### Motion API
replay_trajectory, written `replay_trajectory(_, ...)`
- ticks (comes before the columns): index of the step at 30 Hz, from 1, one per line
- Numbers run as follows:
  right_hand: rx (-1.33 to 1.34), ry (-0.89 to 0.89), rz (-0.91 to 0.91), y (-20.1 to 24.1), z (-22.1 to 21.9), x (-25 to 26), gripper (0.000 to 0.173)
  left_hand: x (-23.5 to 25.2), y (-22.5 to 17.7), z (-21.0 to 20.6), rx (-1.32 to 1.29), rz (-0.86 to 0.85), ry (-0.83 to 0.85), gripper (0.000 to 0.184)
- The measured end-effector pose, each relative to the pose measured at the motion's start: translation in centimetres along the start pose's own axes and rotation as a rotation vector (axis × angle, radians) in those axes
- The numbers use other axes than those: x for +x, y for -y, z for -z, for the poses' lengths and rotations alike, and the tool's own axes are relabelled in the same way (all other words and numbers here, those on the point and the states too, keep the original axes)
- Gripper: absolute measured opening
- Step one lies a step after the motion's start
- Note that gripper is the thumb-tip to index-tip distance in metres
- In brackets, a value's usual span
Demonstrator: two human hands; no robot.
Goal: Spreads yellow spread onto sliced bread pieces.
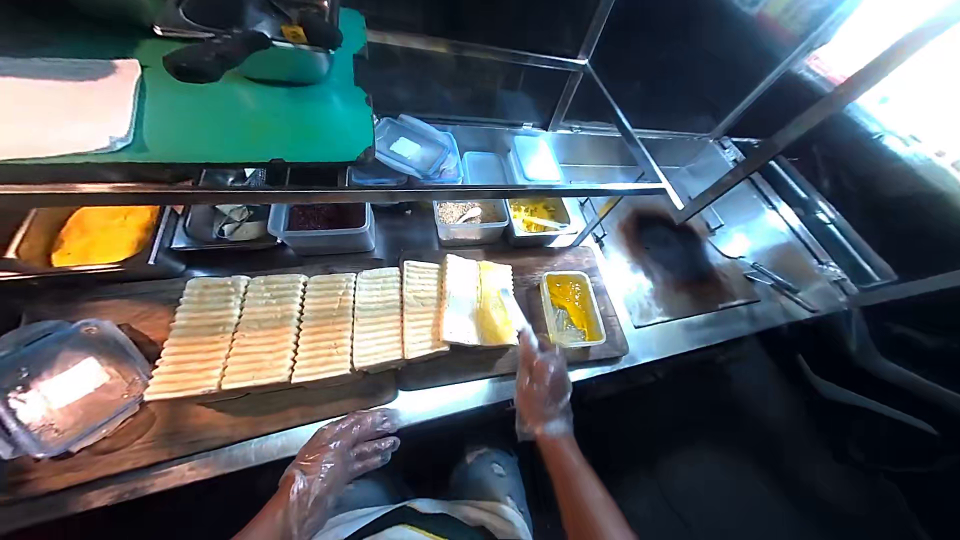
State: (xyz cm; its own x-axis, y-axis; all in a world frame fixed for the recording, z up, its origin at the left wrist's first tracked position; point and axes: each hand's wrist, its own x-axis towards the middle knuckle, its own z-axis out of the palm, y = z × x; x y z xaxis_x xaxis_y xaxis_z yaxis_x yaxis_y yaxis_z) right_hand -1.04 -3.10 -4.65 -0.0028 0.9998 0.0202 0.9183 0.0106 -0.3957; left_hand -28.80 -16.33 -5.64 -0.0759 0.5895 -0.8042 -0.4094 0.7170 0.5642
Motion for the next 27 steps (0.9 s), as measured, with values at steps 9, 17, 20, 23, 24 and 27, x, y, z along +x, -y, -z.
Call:
replay_trajectory(9, 0.121, -0.078, 0.241, -6.6, 1.4, -3.4, 0.027, 2.6, -2.0, -11.8, -0.297, -0.051, 0.034, 0.041)
replay_trajectory(17, 0.208, -0.098, 0.253, -6.1, -0.7, -4.0, 0.030, 4.9, -3.8, -17.2, -0.325, -0.147, -0.110, 0.052)
replay_trajectory(20, 0.155, -0.078, 0.273, -8.5, -0.6, -4.1, 0.031, 4.9, -4.2, -17.5, -0.393, -0.178, -0.170, 0.051)
replay_trajectory(23, 0.184, -0.091, 0.237, -10.0, 0.4, -5.2, 0.032, 4.5, -6.1, -17.8, -0.378, -0.202, -0.196, 0.052)
replay_trajectory(24, 0.176, -0.115, 0.238, -10.0, 0.3, -5.4, 0.033, 4.5, -6.3, -17.5, -0.376, -0.194, -0.184, 0.052)
replay_trajectory(27, 0.125, -0.154, 0.180, -10.2, -0.2, -5.6, 0.030, 5.2, -7.4, -17.0, -0.354, -0.143, -0.144, 0.049)
